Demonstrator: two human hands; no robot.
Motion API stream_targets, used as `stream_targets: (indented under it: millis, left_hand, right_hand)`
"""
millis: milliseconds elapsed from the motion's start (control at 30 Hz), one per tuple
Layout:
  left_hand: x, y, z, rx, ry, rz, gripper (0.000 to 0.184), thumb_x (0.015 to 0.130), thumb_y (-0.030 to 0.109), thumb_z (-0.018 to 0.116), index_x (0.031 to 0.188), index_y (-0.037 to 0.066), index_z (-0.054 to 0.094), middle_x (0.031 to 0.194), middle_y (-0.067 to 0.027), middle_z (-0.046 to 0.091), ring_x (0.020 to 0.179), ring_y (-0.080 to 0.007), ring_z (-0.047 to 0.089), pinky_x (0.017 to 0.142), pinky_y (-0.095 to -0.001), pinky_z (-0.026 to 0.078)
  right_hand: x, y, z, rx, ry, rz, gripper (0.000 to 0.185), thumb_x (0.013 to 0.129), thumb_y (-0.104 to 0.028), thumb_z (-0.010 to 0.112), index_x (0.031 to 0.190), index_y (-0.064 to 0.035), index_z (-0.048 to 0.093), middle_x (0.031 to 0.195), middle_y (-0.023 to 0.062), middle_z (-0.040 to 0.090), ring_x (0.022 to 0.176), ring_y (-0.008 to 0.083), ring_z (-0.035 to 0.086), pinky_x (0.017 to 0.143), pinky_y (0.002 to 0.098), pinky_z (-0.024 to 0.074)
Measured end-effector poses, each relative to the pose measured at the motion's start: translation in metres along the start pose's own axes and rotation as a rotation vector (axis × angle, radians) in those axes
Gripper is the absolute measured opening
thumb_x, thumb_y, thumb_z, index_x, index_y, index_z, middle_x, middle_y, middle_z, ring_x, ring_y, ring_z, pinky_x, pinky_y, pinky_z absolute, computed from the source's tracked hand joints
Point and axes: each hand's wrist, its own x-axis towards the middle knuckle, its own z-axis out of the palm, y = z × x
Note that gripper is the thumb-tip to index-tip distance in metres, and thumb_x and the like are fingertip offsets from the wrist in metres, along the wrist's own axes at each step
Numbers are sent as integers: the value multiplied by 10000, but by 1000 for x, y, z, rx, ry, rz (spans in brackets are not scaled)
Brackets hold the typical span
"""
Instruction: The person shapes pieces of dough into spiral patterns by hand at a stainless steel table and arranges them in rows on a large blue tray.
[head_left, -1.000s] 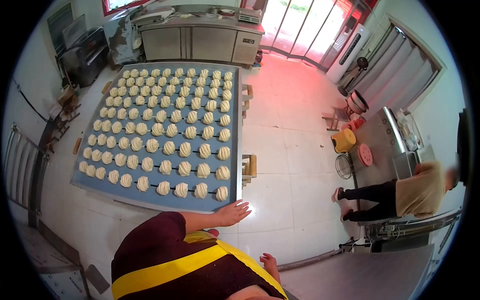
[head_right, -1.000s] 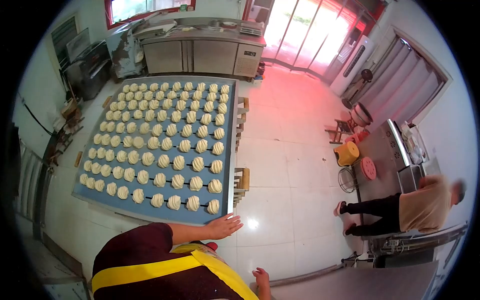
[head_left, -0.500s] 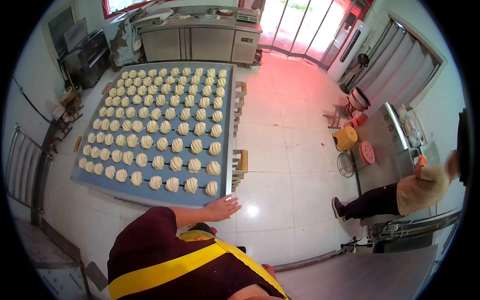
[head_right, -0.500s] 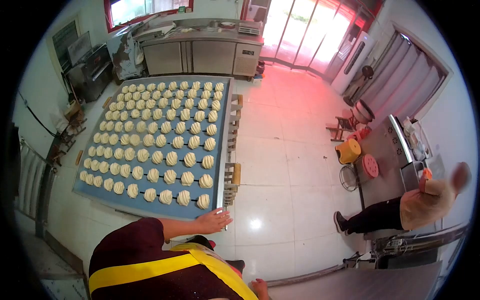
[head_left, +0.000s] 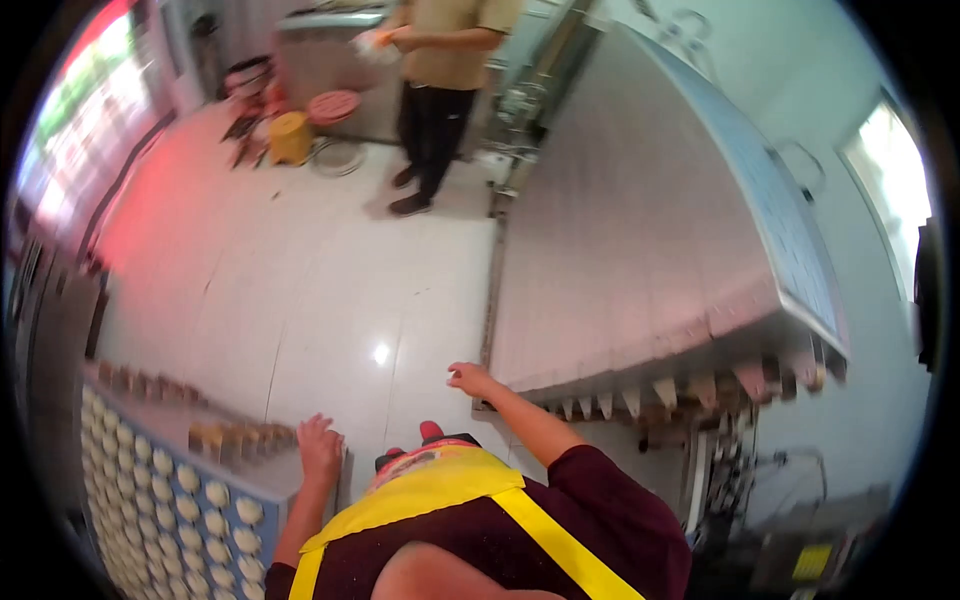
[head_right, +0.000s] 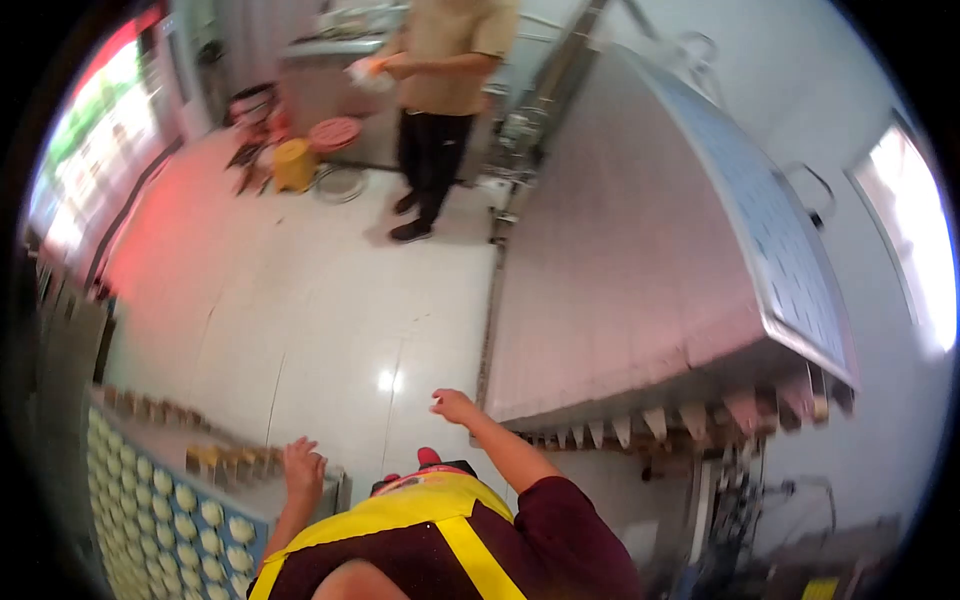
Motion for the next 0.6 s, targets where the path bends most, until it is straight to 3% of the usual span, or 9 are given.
stream_targets:
  millis: [67,200,267,333,367,400,433,533,600]
  left_hand:
    - [56,6,10,-194,-100,166,235,709,34,701,913,46,586,1200,-165,550,1158,-362,505,1009,-551,355]
    - [171,110,0,-237,-106,480,364,713,22,692,1057,35,576,1185,-155,575,1127,-349,528,989,-497,397]
    - [210,152,-49,-309,-30,569,484,718,30,709,1176,28,552,1207,-157,573,1122,-355,534,968,-457,429]
    - [245,205,-91,-360,62,669,562,716,37,728,1244,30,534,1235,-160,563,1112,-350,546,936,-419,460]
    - [261,237,-116,-358,127,749,577,713,41,735,1253,27,530,1233,-158,564,1103,-344,552,925,-412,467]
    - [275,271,-136,-348,188,824,593,710,45,743,1262,24,527,1232,-156,566,1093,-338,559,913,-406,474]
    - [283,305,-159,-342,255,924,588,711,34,745,1256,14,527,1228,-161,566,1090,-345,562,923,-399,470]
    - [289,404,-198,-282,428,1158,597,710,61,756,1256,-4,520,1241,-157,561,1088,-341,560,935,-394,464]
    - [272,478,-195,-232,462,1246,596,740,119,746,1279,24,510,1269,-150,549,1115,-331,547,948,-399,455]
  right_hand:
    - [-38,-6,1,138,101,29,447,820,-310,692,1168,-45,600,1012,137,670,934,276,628,810,373,503]
    - [-182,48,-9,160,283,126,462,819,-275,713,1207,-57,589,999,107,668,889,206,624,796,343,501]
    - [-268,72,-4,421,513,353,449,815,-265,722,1199,-66,601,1011,97,675,907,193,624,812,345,502]
    - [-364,100,-46,203,680,470,384,818,-252,729,1143,-67,639,1017,73,692,931,177,636,831,344,509]
    - [-410,68,-91,249,812,703,338,825,-234,725,1096,-47,648,974,78,699,902,170,640,806,343,512]
    - [-449,177,-95,167,1117,525,311,831,-231,717,1058,-30,648,953,91,703,880,171,637,788,347,513]
    - [-490,126,-146,39,1200,629,299,826,-224,686,1054,-31,660,982,135,695,892,254,654,801,384,511]
    - [-572,200,-248,177,1767,430,349,835,-177,673,1118,10,595,984,168,654,942,282,630,814,386,487]
    - [-625,244,-321,-178,1913,536,494,850,-185,694,1271,5,518,1143,186,633,1007,241,625,839,350,495]
